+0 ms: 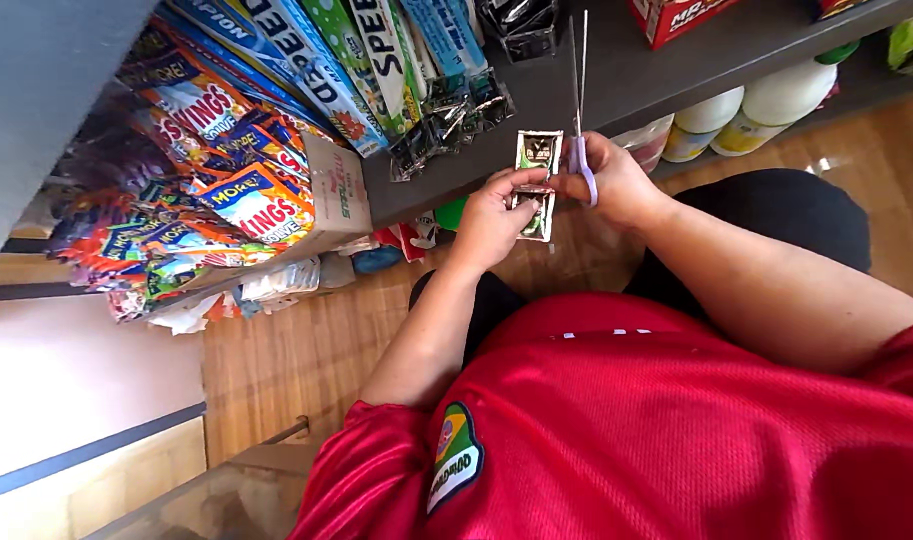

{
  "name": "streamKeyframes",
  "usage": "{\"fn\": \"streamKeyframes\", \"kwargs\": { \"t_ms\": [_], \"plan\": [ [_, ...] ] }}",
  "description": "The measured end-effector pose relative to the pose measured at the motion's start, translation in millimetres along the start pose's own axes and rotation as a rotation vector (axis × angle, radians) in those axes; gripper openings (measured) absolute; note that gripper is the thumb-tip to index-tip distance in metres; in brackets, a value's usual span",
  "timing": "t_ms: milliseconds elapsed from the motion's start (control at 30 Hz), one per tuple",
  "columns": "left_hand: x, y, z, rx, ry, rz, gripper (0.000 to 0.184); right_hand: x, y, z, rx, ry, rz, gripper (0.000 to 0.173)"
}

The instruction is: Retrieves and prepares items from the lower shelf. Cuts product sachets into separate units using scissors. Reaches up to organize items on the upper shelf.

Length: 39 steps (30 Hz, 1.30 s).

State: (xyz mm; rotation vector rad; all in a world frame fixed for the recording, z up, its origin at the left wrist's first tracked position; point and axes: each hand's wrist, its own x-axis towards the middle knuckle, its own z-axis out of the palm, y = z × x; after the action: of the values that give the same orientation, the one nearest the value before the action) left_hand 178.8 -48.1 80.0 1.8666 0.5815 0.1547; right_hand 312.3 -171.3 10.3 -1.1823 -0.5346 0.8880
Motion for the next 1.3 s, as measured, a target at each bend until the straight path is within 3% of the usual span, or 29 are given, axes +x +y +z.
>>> {"fn": "streamKeyframes", "kwargs": {
  "t_ms": [167,300,433,533,933,1300],
  "plan": [
    [0,2,-30,-0.014,0.143,0.001,0.043,3,-7,-8,-0.038,-0.047,0.074,0.037],
    [0,11,-54,-0.020,0.262,0.056,0.047,0,-16,-15,-0.198,-0.286,0.165,0.035],
    [-5,16,-61,0.014,0.246,0.077,0.047,-3,-21,-17,-0.351,-0.554,0.287,0.037],
    [-8,15,-58,0.077,0.163,0.056,0.047,-3,-23,-14,-0.386,-0.649,0.327,0.036],
    [-10,20,-54,0.037,-0.024,-0.025,0.054,-3,-27,-21,-0.333,-0.695,0.326,0.030],
    [-10,19,-57,0.065,-0.026,-0.035,0.054,-3,-29,-21,-0.348,-0.714,0.353,0.029]
  ]
}}
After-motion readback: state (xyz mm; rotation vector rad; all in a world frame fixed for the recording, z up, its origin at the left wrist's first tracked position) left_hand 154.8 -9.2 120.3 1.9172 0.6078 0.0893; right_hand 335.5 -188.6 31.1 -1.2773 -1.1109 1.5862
